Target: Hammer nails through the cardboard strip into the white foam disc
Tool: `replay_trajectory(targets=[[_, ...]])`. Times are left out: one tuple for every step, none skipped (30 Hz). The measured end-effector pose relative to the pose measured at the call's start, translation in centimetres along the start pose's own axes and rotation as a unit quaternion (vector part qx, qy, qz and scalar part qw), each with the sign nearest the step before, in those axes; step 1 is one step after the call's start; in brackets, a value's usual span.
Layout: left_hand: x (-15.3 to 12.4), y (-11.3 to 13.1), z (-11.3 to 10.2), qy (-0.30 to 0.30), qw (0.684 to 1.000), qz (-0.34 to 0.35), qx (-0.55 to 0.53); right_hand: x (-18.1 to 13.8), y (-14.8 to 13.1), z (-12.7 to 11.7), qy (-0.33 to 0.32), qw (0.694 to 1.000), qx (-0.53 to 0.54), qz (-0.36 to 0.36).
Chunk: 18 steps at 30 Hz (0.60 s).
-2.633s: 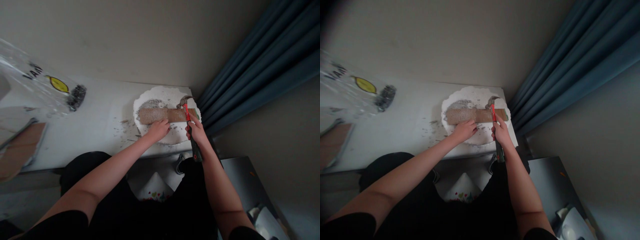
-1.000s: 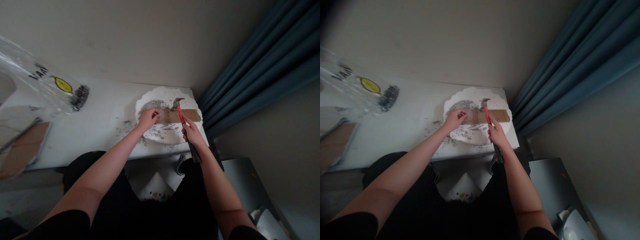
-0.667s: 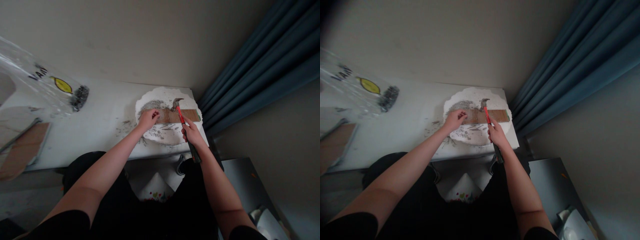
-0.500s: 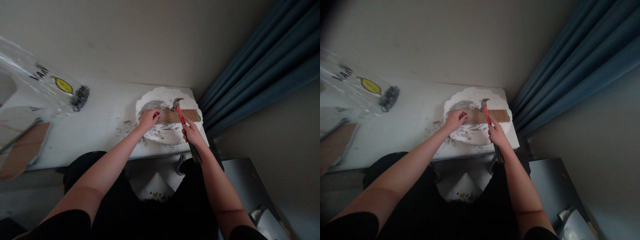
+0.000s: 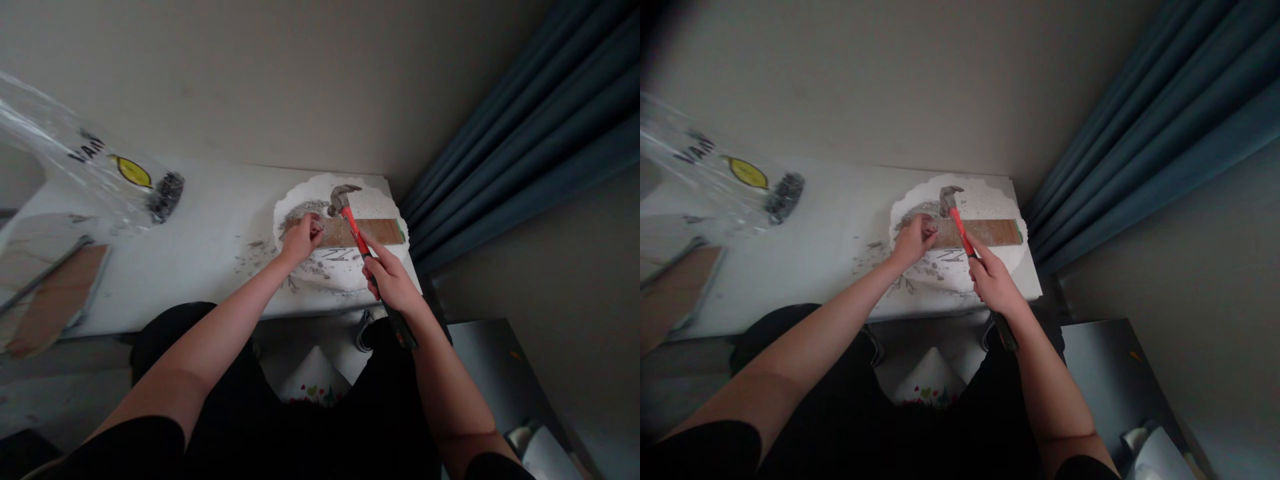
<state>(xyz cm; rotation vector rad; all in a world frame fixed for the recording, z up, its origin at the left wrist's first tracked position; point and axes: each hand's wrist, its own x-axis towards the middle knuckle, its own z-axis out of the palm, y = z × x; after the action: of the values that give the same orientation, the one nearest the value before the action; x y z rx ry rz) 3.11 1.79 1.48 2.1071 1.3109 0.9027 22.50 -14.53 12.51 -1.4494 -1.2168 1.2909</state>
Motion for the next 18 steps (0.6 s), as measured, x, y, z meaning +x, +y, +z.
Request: replay_trajectory(targets=[[-0.03, 0.03, 0.0, 0.003, 1.0, -0.001, -0.003, -0.08, 0.01, 0.16, -0.011, 1.0, -0.001, 0.005], [-0.04, 0.05, 0.0, 0.006, 1.0, -0.002, -0.007, -0.13, 0.06, 0.3, -0.02, 1.0, -0.002, 0.012], [-0.05, 0.05, 0.03, 0.009, 1.0, -0.005, -0.011, -0.16, 0.14, 0.4, -0.026, 0.999, -0.003, 0.018], [-0.04, 0.02, 0.06, 0.01, 1.0, -0.007, -0.015, -0.18, 0.22, 0.46, -0.03, 0.999, -0.005, 0.022], [-0.03, -0.04, 0.12, 0.012, 1.0, -0.008, -0.018, -0.22, 0.29, 0.49, -0.029, 0.999, -0.007, 0.022], [-0.01, -0.12, 0.19, 0.013, 1.0, -0.008, -0.021, -0.26, 0.31, 0.47, -0.027, 0.999, -0.007, 0.017], [0.0, -0.22, 0.26, 0.015, 1.0, -0.008, -0.024, -0.3, 0.31, 0.42, -0.022, 1.0, -0.007, 0.009], [0.02, -0.31, 0.33, 0.018, 0.999, -0.009, -0.027, -0.33, 0.28, 0.36, -0.018, 1.0, -0.006, 0.0], [0.02, -0.4, 0.4, 0.021, 0.999, -0.01, -0.029, -0.34, 0.25, 0.29, -0.015, 1.0, -0.004, -0.007], [0.02, -0.46, 0.45, 0.022, 0.999, -0.011, -0.031, -0.33, 0.23, 0.24, -0.014, 1.0, -0.003, -0.012], [0.0, -0.48, 0.49, 0.023, 0.999, -0.012, -0.035, -0.3, 0.24, 0.21, -0.015, 1.0, -0.003, -0.012], [-0.02, -0.48, 0.51, 0.022, 0.999, -0.011, -0.038, -0.24, 0.28, 0.2, -0.017, 1.0, -0.006, -0.009], [-0.04, -0.46, 0.51, 0.021, 0.999, -0.01, -0.041, -0.17, 0.35, 0.22, -0.02, 1.0, -0.009, -0.004], [-0.06, -0.43, 0.51, 0.02, 0.999, -0.009, -0.045, -0.09, 0.44, 0.27, -0.022, 1.0, -0.012, 0.001], [-0.08, -0.41, 0.51, 0.019, 0.999, -0.008, -0.048, -0.02, 0.53, 0.35, -0.022, 1.0, -0.015, 0.003], [-0.09, -0.42, 0.51, 0.019, 0.998, -0.007, -0.051, 0.04, 0.61, 0.44, -0.022, 1.0, -0.017, 0.003], [-0.09, -0.45, 0.52, 0.019, 0.998, -0.005, -0.054, 0.08, 0.67, 0.56, -0.02, 1.0, -0.02, 0.001], [-0.08, -0.52, 0.55, 0.018, 0.998, -0.004, -0.056, 0.12, 0.72, 0.69, -0.017, 1.0, -0.023, -0.002]])
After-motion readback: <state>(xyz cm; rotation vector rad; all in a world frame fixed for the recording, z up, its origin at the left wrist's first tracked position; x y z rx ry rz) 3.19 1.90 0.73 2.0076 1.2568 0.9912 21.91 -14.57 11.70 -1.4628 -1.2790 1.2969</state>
